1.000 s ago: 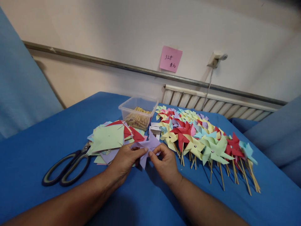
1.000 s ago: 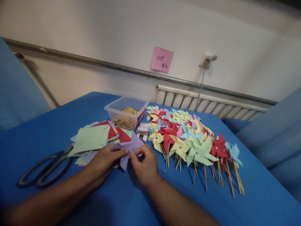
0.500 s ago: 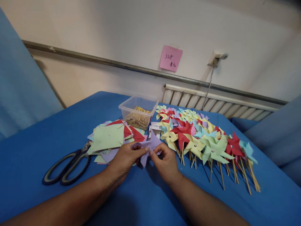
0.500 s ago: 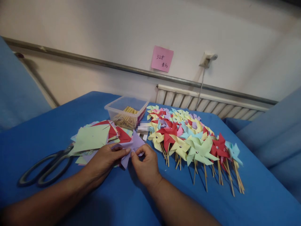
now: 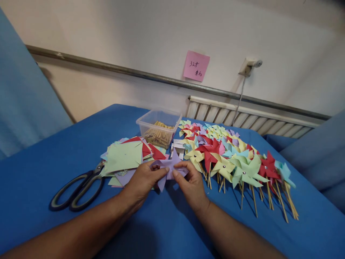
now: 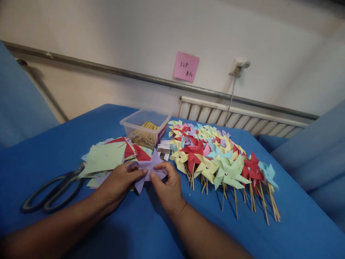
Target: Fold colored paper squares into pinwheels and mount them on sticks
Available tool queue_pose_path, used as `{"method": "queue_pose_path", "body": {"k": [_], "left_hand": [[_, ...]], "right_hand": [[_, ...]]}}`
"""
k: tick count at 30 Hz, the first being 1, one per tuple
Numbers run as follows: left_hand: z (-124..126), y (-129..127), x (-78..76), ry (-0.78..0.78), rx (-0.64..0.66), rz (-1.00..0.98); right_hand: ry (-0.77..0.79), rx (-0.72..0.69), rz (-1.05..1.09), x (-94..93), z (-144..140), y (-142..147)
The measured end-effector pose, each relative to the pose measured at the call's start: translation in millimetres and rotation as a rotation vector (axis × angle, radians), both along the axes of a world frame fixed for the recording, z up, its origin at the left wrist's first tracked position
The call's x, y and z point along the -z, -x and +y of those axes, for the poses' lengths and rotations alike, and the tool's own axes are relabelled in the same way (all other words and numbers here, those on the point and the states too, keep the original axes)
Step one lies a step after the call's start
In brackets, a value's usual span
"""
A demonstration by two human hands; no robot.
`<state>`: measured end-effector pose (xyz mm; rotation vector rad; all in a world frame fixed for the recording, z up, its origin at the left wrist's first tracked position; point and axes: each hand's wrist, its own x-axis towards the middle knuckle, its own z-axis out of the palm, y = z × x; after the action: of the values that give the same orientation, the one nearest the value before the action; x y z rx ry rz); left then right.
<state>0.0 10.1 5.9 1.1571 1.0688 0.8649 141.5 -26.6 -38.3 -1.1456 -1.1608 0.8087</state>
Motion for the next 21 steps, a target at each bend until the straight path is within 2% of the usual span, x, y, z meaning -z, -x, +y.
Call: {"method": "queue_pose_path", "body": {"k": [4,8,14,21], "left_hand": [[-2,-1,-6.8,0.007,0.010,-0.007],[-3,0,-9.4,-0.023,0.080,0.053],[1,3,-6.4,-0.105,0.221,0.150],[4,5,-9.0,-0.213,0.228,0.269]], "right_hand": [[0.010,-0.052,0.318,-1.4,4,-3],[0.128,-0.185,0.466,0.3,8,-6],[0.236,-0.296,0.479,1.5,8,-10],[0.255,-0.348,0.359,-5.2,10,-12]]}}
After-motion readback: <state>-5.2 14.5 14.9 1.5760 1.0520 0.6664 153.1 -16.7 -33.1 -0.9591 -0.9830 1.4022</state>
